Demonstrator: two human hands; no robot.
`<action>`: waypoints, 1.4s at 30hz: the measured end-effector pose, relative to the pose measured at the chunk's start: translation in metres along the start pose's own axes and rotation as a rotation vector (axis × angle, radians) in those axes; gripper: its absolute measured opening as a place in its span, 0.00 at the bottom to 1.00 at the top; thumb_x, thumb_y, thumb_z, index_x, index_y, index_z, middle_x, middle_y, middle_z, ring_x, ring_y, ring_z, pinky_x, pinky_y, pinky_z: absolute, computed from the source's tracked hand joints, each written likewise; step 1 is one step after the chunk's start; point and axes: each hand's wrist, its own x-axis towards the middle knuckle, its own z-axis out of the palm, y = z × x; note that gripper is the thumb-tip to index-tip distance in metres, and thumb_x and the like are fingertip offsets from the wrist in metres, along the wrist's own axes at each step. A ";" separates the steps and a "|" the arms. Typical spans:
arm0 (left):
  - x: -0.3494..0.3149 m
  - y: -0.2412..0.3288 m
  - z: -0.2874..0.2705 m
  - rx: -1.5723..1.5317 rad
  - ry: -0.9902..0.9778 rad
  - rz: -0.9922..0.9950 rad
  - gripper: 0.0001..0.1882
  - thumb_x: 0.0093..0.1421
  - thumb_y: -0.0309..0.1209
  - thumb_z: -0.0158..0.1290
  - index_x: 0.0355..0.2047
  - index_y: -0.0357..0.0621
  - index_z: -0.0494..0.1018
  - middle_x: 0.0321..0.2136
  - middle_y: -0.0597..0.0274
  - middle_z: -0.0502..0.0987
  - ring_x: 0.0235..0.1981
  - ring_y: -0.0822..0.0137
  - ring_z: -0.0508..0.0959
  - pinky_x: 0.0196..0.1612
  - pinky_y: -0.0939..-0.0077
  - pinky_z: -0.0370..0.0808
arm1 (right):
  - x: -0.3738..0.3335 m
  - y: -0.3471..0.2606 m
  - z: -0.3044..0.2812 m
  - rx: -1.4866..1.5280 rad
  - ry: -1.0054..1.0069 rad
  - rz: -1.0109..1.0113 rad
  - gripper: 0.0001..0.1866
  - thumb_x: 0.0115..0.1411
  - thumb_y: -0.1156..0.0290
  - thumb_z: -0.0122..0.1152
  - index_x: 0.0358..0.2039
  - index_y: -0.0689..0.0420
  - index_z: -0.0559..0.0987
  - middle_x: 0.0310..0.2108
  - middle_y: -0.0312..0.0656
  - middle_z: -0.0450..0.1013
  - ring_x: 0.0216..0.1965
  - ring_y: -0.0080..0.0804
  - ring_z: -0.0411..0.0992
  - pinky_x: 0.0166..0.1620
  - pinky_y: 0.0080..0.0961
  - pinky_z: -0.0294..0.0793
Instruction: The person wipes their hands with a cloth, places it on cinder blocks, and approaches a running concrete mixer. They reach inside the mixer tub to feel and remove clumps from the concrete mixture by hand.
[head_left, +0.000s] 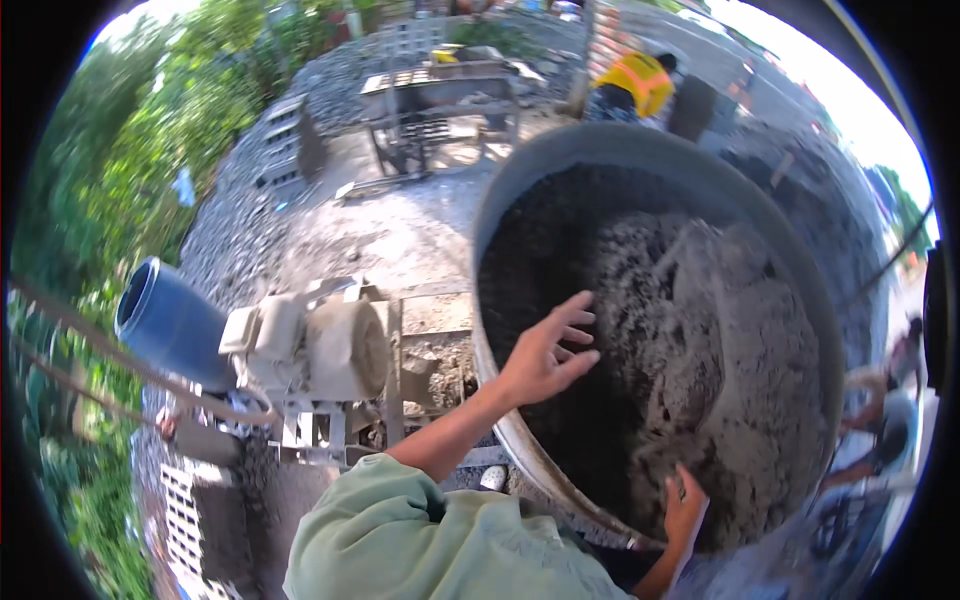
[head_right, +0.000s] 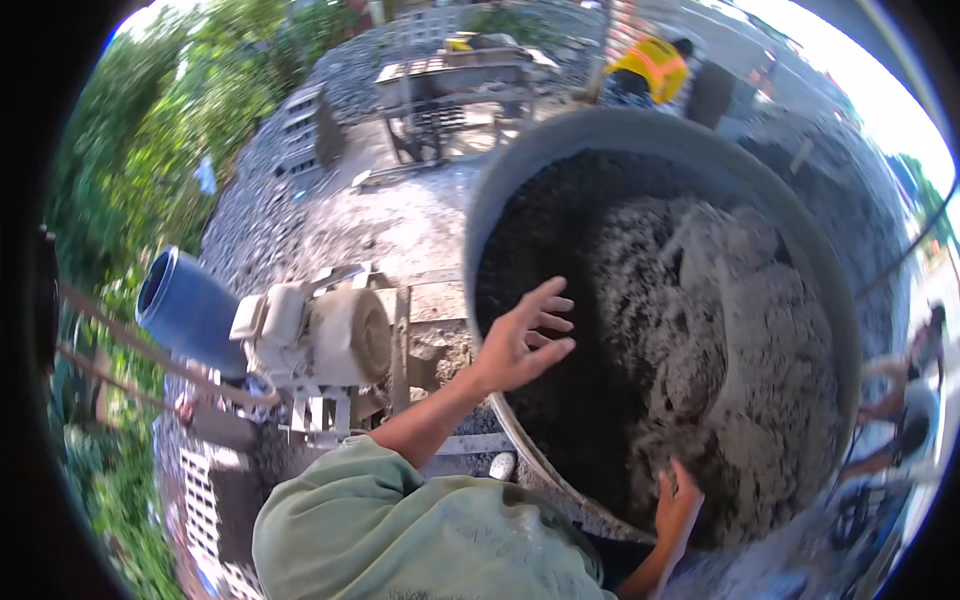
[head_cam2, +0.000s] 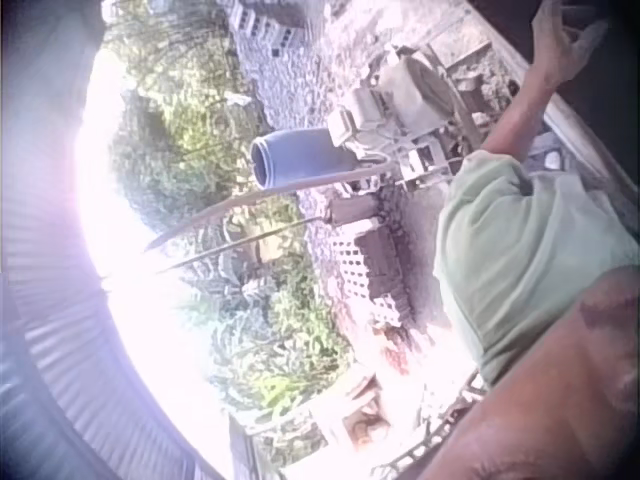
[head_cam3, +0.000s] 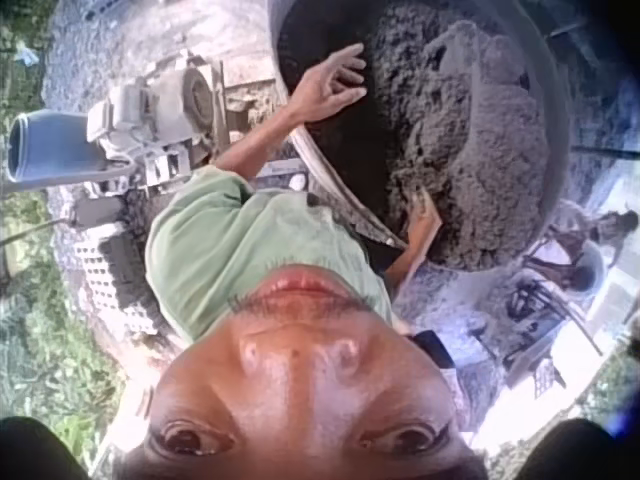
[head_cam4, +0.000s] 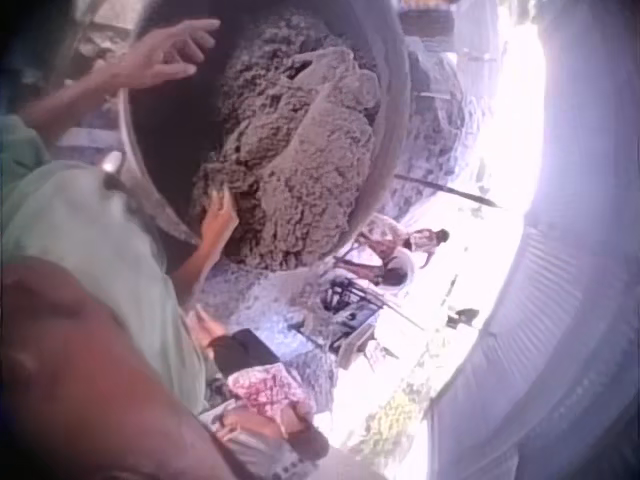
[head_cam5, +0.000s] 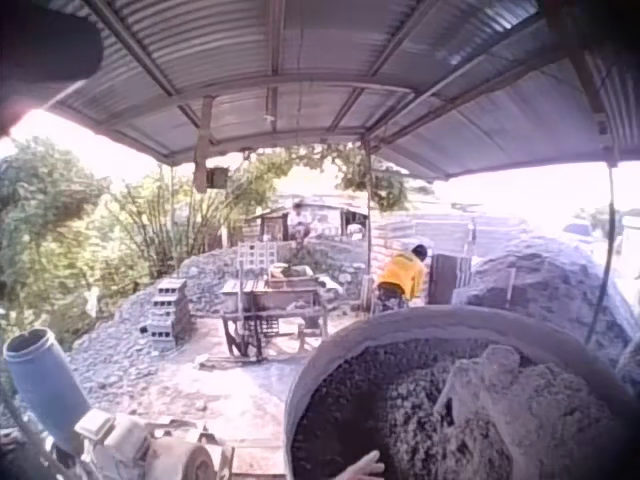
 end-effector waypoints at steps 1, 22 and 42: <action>0.010 -0.001 0.017 0.054 -0.119 0.100 0.40 0.53 0.24 0.60 0.64 0.43 0.53 0.49 0.50 0.69 0.44 0.65 0.75 0.40 0.73 0.77 | 0.003 0.009 -0.003 0.020 -0.007 0.041 0.18 0.58 0.70 0.56 0.48 0.64 0.75 0.44 0.57 0.73 0.48 0.51 0.72 0.51 0.36 0.69; 0.125 -0.146 0.032 0.860 -0.204 -0.007 0.17 0.60 0.42 0.51 0.39 0.42 0.78 0.44 0.49 0.75 0.48 0.51 0.72 0.51 0.62 0.68 | 0.095 0.131 -0.037 -0.175 0.145 0.108 0.17 0.62 0.62 0.55 0.47 0.57 0.77 0.46 0.48 0.74 0.49 0.47 0.71 0.50 0.37 0.70; 0.125 -0.124 0.024 0.939 -0.048 0.155 0.12 0.54 0.33 0.56 0.39 0.47 0.78 0.40 0.54 0.77 0.46 0.54 0.73 0.52 0.64 0.68 | 0.094 0.118 -0.032 -0.099 0.327 0.244 0.15 0.57 0.58 0.61 0.39 0.54 0.82 0.36 0.44 0.78 0.39 0.37 0.76 0.41 0.30 0.73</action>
